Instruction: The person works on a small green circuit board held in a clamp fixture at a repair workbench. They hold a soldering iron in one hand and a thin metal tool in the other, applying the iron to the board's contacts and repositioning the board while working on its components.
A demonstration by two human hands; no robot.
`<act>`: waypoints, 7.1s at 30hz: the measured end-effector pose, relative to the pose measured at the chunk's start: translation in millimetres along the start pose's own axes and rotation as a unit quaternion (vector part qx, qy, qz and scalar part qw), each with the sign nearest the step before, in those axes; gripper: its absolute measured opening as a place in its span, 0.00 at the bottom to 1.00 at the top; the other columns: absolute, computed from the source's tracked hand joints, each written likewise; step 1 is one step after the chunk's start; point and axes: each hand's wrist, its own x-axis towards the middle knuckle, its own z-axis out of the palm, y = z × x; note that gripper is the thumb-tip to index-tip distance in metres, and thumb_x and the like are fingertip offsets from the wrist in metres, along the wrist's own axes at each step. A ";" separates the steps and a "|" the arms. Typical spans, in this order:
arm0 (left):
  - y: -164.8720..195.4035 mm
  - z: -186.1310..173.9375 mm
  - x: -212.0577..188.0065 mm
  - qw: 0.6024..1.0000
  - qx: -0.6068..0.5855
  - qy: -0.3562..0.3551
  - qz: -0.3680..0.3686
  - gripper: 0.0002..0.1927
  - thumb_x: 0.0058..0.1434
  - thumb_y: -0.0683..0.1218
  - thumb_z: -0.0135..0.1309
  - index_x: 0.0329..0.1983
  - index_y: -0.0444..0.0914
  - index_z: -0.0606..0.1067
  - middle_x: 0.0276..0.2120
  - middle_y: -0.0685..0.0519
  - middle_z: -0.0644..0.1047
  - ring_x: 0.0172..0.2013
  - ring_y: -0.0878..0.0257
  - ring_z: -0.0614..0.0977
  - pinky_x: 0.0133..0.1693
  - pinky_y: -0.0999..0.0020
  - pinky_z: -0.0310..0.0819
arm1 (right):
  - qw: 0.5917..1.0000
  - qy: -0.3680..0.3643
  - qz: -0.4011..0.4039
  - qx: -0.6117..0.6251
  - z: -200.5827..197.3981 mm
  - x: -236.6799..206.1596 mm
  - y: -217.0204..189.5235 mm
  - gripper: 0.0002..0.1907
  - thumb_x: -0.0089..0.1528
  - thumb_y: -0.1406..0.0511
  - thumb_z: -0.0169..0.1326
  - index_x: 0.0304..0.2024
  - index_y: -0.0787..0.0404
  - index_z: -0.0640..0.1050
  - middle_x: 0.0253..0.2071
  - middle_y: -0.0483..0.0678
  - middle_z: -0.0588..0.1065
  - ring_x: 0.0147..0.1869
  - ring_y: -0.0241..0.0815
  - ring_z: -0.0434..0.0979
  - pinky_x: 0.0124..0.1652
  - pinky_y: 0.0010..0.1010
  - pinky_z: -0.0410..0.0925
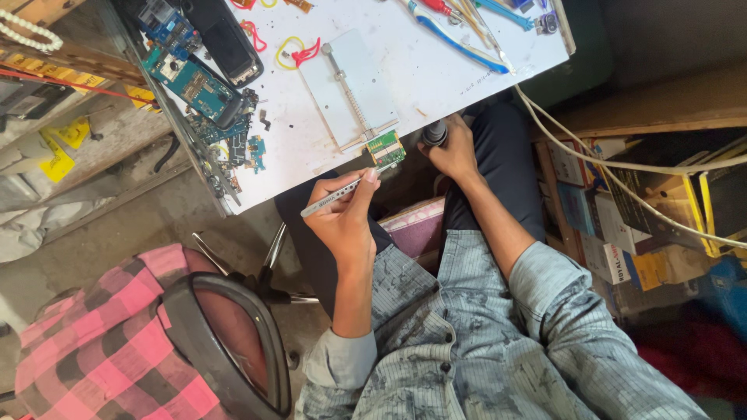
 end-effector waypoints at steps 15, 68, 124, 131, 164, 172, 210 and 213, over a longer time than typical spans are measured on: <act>6.3 1.9 -3.6 0.999 0.040 -0.006 0.021 0.09 0.58 0.29 0.63 0.34 0.29 0.74 0.34 0.40 0.82 0.35 0.61 0.86 0.42 0.68 0.85 | 1.000 -0.007 0.015 -0.007 0.6 0.2 2.3 0.28 0.49 0.68 0.67 0.53 0.67 0.79 0.56 0.60 0.76 0.59 0.60 0.77 0.56 0.41 0.70; 8.4 -3.6 8.8 0.999 -0.005 0.011 0.042 0.12 0.66 0.33 0.58 0.51 0.28 0.72 0.45 0.42 0.80 0.43 0.61 0.83 0.48 0.66 0.82 | 0.998 -0.047 0.015 -0.046 -2.9 -0.1 -8.3 0.20 0.50 0.65 0.68 0.44 0.64 0.82 0.50 0.59 0.77 0.55 0.61 0.78 0.54 0.44 0.70; 37.1 23.4 57.4 0.924 0.223 -0.280 0.137 0.05 0.63 0.36 0.63 0.41 0.30 0.80 0.36 0.48 0.84 0.35 0.64 0.86 0.40 0.72 0.80 | 0.997 -0.046 -0.022 -0.054 6.0 -3.2 16.1 0.29 0.50 0.66 0.69 0.52 0.66 0.78 0.50 0.62 0.79 0.56 0.62 0.78 0.54 0.44 0.70; 35.8 23.2 58.3 0.922 0.228 -0.277 0.142 0.05 0.63 0.36 0.63 0.41 0.30 0.81 0.37 0.48 0.84 0.36 0.63 0.87 0.41 0.72 0.81 | 0.998 -0.048 -0.002 -0.047 7.0 -3.6 16.2 0.29 0.49 0.66 0.69 0.53 0.66 0.78 0.51 0.62 0.78 0.56 0.62 0.78 0.55 0.44 0.70; 39.0 23.3 58.9 0.908 0.267 -0.283 0.155 0.03 0.62 0.36 0.63 0.39 0.31 0.81 0.36 0.48 0.84 0.36 0.61 0.87 0.40 0.71 0.80 | 0.997 -0.054 0.005 -0.060 6.3 -3.3 18.3 0.28 0.50 0.65 0.68 0.53 0.66 0.79 0.50 0.63 0.78 0.55 0.63 0.78 0.53 0.44 0.70; 40.2 23.6 59.1 0.911 0.263 -0.283 0.143 0.04 0.62 0.35 0.62 0.40 0.31 0.81 0.36 0.48 0.84 0.37 0.63 0.87 0.40 0.72 0.81 | 0.997 -0.048 -0.012 -0.053 6.8 -3.3 18.9 0.28 0.50 0.66 0.68 0.53 0.67 0.78 0.50 0.64 0.78 0.56 0.63 0.78 0.54 0.44 0.70; 35.8 5.2 41.7 0.926 0.250 -0.236 0.156 0.05 0.62 0.36 0.64 0.39 0.29 0.80 0.36 0.49 0.84 0.33 0.64 0.84 0.37 0.73 0.78 | 0.997 -0.049 -0.033 -0.052 6.8 -3.6 19.7 0.28 0.51 0.66 0.67 0.54 0.67 0.78 0.50 0.65 0.78 0.56 0.65 0.77 0.54 0.45 0.70; 34.4 4.3 42.9 0.924 0.253 -0.237 0.163 0.04 0.63 0.36 0.64 0.38 0.29 0.80 0.36 0.49 0.84 0.33 0.65 0.84 0.37 0.73 0.78 | 0.997 -0.048 -0.034 -0.049 6.6 -3.4 19.5 0.28 0.51 0.66 0.67 0.54 0.68 0.78 0.50 0.65 0.78 0.56 0.65 0.77 0.54 0.45 0.70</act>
